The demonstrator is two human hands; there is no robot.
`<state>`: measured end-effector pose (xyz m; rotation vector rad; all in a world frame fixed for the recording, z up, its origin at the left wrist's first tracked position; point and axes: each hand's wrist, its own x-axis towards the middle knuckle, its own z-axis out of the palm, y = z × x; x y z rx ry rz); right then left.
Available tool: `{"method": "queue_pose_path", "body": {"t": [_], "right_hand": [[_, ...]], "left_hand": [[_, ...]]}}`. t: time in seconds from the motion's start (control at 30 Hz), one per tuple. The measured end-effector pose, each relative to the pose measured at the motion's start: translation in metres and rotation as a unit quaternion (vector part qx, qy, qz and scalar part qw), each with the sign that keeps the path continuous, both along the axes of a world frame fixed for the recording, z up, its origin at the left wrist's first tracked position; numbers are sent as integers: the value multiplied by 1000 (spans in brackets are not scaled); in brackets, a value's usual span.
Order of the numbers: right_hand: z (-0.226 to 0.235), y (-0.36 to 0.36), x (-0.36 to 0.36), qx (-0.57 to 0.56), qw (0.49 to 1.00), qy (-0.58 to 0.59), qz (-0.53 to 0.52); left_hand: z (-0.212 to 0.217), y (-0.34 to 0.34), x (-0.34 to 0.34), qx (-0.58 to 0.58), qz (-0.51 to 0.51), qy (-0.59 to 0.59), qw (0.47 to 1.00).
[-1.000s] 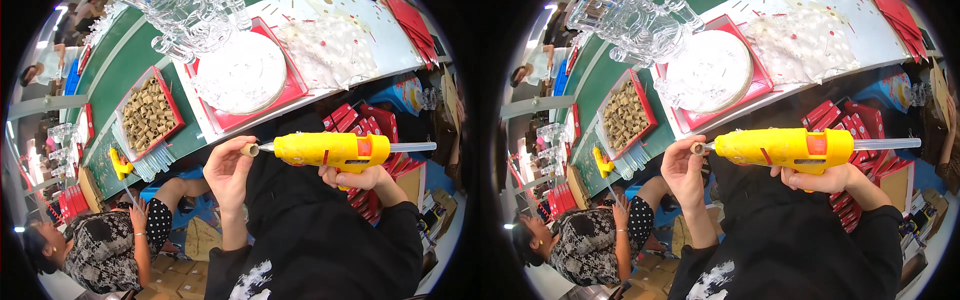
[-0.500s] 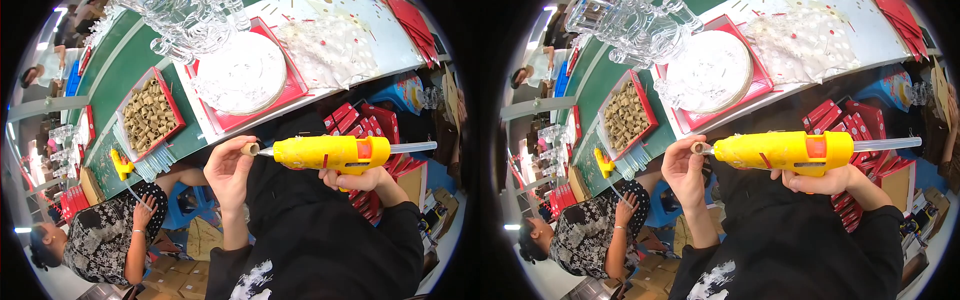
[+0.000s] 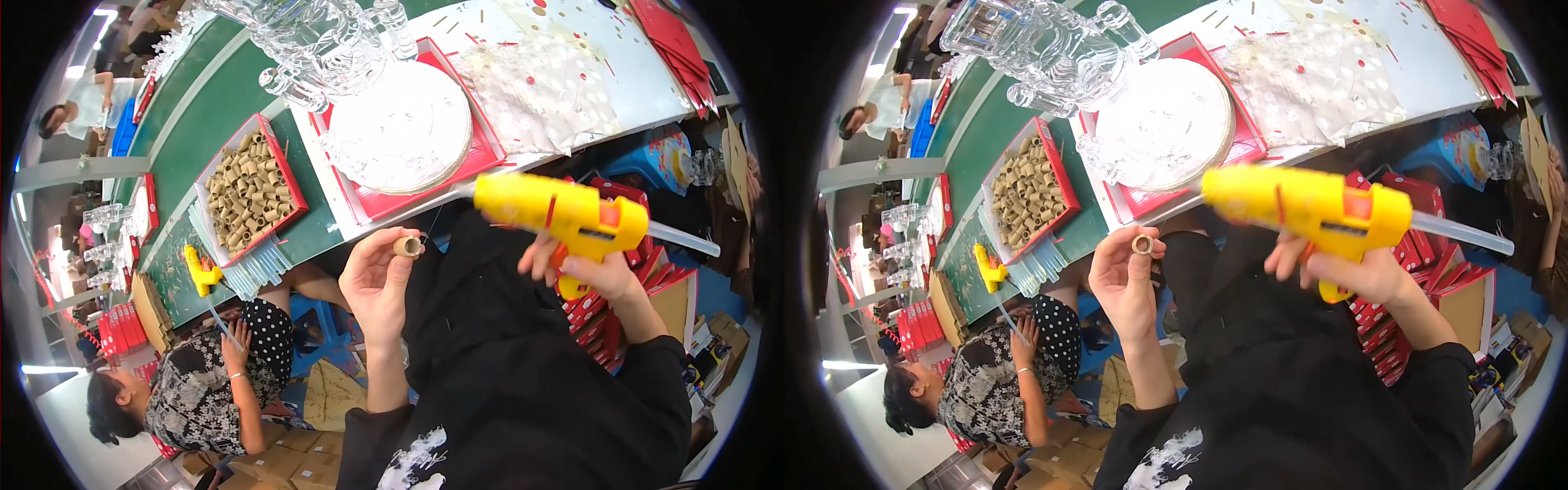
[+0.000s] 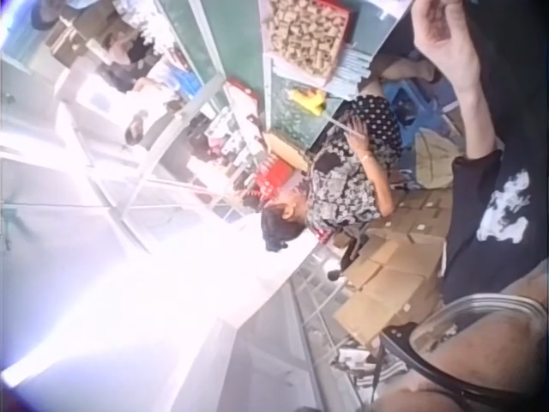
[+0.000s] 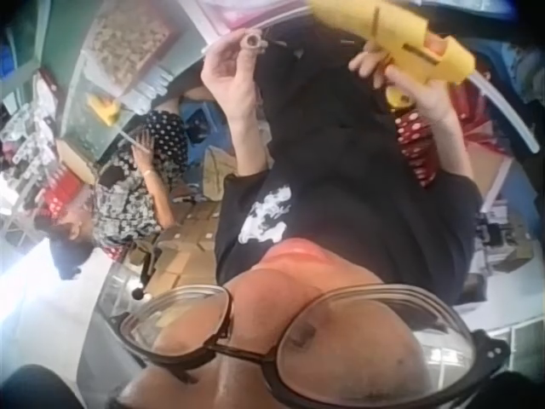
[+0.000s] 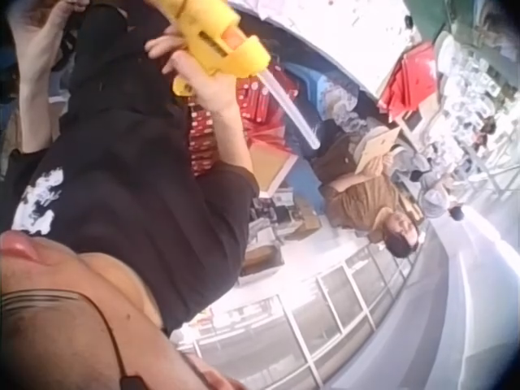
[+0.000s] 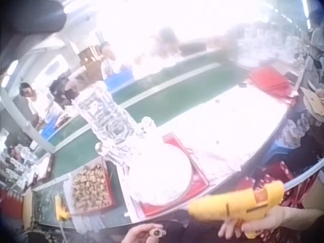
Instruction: Assembling decorative fixtures by applying hot glue to components and packaging them into boxes on a factory production line.
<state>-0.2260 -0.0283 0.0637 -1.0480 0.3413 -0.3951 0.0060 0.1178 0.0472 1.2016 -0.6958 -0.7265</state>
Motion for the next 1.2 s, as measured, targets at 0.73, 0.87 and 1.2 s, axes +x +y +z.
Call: {"method": "queue_pose_path", "body": {"t": [0.73,0.87,1.2], "right_hand": [[-21,-82,-18,-361,813,352,-292],[-27,-4,13,18,986,65,-150],[-63,-5,21,245,952,-106,-150]], "left_hand": [[-25,-24,-33,26,-51,34,998],[-19,-52,-56,28,-138,97,985],[-18,-79,-58,82,-151,-81,982]]}}
